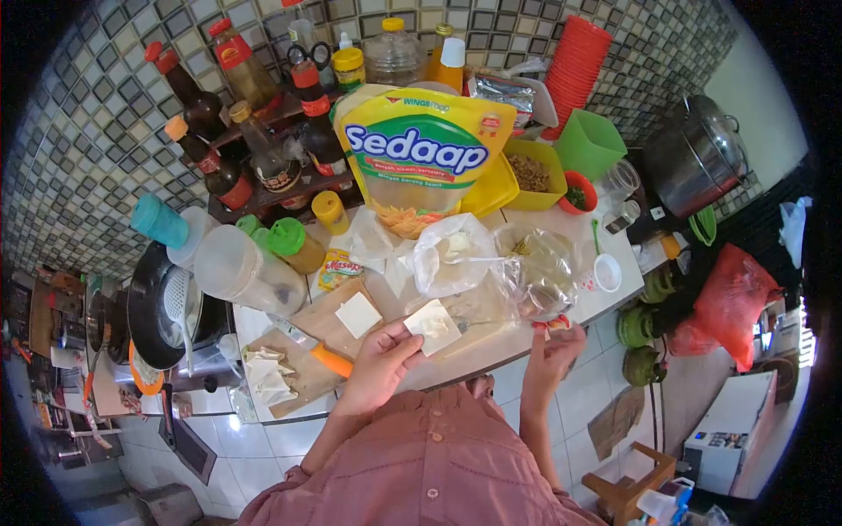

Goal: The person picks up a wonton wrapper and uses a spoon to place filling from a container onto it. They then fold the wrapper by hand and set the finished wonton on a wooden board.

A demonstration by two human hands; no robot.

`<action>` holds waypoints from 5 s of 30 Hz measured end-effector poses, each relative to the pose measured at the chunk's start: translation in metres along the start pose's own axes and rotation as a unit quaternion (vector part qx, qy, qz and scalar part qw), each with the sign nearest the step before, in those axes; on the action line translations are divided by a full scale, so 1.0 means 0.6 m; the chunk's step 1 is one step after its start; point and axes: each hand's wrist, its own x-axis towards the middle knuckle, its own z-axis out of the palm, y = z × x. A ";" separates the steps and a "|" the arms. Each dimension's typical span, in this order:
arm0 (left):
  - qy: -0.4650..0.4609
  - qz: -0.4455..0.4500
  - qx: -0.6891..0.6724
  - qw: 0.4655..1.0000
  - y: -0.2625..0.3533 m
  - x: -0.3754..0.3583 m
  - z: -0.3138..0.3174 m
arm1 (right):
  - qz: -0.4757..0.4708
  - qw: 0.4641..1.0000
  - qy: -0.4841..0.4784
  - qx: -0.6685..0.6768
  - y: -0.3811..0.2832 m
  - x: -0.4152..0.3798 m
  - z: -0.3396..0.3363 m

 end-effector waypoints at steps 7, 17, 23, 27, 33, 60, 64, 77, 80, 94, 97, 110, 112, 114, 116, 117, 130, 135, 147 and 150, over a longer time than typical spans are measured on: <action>-0.009 0.000 -0.112 0.994 -0.005 0.003 0.000 | -0.248 0.952 -0.182 0.002 -0.052 -0.034 0.005; 0.010 -0.004 -0.096 0.995 -0.009 -0.004 -0.004 | -0.407 0.889 -0.200 0.061 -0.041 -0.052 0.045; -0.044 -0.008 -0.086 0.995 -0.003 -0.001 0.011 | -0.258 0.924 -0.259 0.117 -0.055 -0.050 0.042; -0.144 0.088 -0.054 0.984 -0.021 0.010 -0.001 | -0.177 0.926 -0.301 0.146 -0.057 -0.042 0.040; -0.101 0.105 0.106 0.984 -0.019 0.007 0.010 | -0.134 0.926 -0.318 0.151 -0.058 -0.038 0.038; 0.025 0.112 0.115 0.987 -0.031 0.017 0.006 | 0.120 0.883 -0.399 0.216 -0.048 -0.034 0.048; 0.021 0.114 0.110 0.987 -0.035 0.019 0.002 | 0.103 0.888 -0.404 0.195 -0.037 -0.036 0.050; 0.030 0.144 0.218 0.965 -0.033 0.016 -0.001 | 0.132 0.875 -0.424 0.196 -0.043 -0.038 0.049; 0.035 0.155 0.242 0.957 -0.032 0.015 0.001 | 0.161 0.863 -0.439 0.192 -0.055 -0.037 0.046; 0.027 0.139 0.171 0.975 -0.030 0.016 0.001 | 0.180 0.860 -0.435 0.198 -0.060 -0.044 0.051; 0.010 0.096 0.142 0.985 -0.031 0.016 -0.007 | 0.150 0.869 -0.431 0.193 -0.053 -0.048 0.052; -0.002 0.119 0.209 0.971 -0.028 0.011 -0.006 | 0.030 0.894 -0.411 0.177 -0.047 -0.050 0.051; 0.000 0.120 0.207 0.971 -0.028 0.010 -0.005 | 0.029 0.895 -0.409 0.175 -0.048 -0.051 0.050; 0.010 0.144 0.203 0.969 -0.029 0.009 -0.004 | 0.031 0.896 -0.407 0.171 -0.052 -0.050 0.047; 0.003 0.169 0.198 0.965 -0.027 0.008 -0.003 | 0.035 0.896 -0.406 0.175 -0.057 -0.049 0.046; -0.003 0.195 0.193 0.962 -0.026 0.008 -0.003 | 0.039 0.896 -0.405 0.178 -0.058 -0.049 0.046; -0.016 0.480 0.404 0.778 -0.004 0.007 -0.015 | -0.055 0.899 -0.396 0.178 -0.072 -0.047 0.034; -0.006 0.507 0.447 0.737 0.005 0.002 -0.012 | -0.066 0.884 -0.404 0.226 -0.070 -0.045 0.033; -0.009 0.550 0.479 0.684 0.009 0.004 -0.019 | -0.054 0.852 -0.434 0.289 -0.073 -0.041 0.036; -0.009 0.552 0.477 0.684 0.008 0.004 -0.021 | -0.081 0.854 -0.440 0.264 -0.079 -0.036 0.035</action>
